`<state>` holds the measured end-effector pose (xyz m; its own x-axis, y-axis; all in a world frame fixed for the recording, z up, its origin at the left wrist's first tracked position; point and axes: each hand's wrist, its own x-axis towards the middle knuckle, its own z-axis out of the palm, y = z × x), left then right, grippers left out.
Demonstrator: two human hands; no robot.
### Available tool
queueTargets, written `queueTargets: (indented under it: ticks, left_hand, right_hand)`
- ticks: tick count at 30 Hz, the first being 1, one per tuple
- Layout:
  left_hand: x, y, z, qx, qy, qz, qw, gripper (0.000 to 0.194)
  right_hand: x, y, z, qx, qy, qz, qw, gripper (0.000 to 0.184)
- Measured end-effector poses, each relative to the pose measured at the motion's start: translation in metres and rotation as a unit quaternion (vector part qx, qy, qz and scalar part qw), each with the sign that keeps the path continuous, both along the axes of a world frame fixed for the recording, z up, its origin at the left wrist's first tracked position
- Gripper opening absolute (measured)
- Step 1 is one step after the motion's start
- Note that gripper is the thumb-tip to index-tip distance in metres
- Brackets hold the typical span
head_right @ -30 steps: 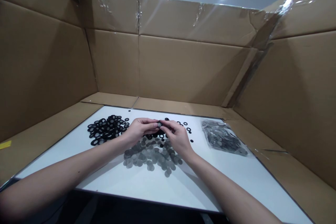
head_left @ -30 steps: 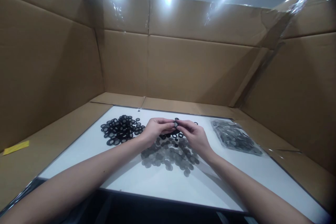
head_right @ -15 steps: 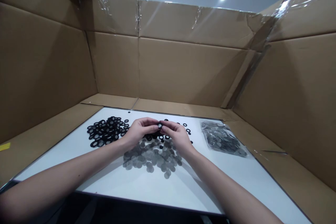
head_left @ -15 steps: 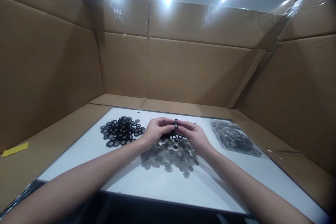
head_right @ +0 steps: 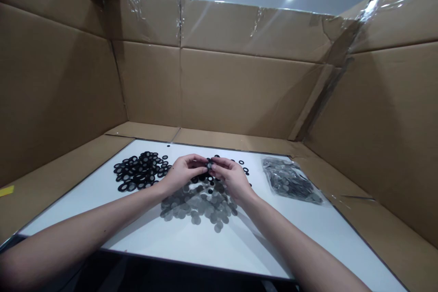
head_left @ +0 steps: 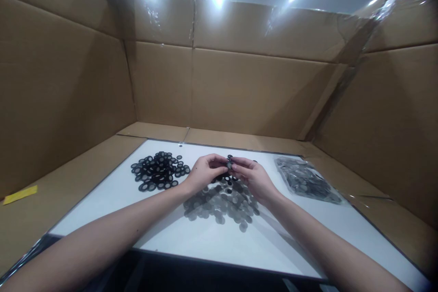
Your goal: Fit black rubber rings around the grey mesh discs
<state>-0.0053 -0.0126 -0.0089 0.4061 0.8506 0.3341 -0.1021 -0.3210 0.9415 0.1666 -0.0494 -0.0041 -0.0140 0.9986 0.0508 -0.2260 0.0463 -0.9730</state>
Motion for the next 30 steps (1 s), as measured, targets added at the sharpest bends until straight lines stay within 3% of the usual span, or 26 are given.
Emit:
queueTargets:
  ticks: [5, 12, 19, 30]
  left_hand:
    - [0.0022, -0.0009, -0.0017, -0.134, -0.057, -0.04, 0.989, 0.036]
    - [0.0035, -0.0009, -0.0006, -0.195, -0.088, -0.036, 0.976, 0.04]
    - [0.0051, 0.0003, -0.0038, -0.212, -0.088, -0.033, 0.973, 0.039]
    - [0.007, 0.0002, -0.0078, -0.178, -0.084, -0.03, 0.98, 0.04]
  right_hand:
    - [-0.0043, -0.0018, -0.0016, 0.031, -0.017, -0.014, 0.999, 0.033]
    - [-0.007, -0.0044, -0.0033, 0.031, -0.019, -0.003, 0.999, 0.029]
    - [-0.0087, -0.0027, -0.0071, 0.034, -0.053, -0.003, 0.998, 0.032]
    - [-0.0083, -0.0029, -0.0046, 0.073, -0.098, -0.018, 0.992, 0.033]
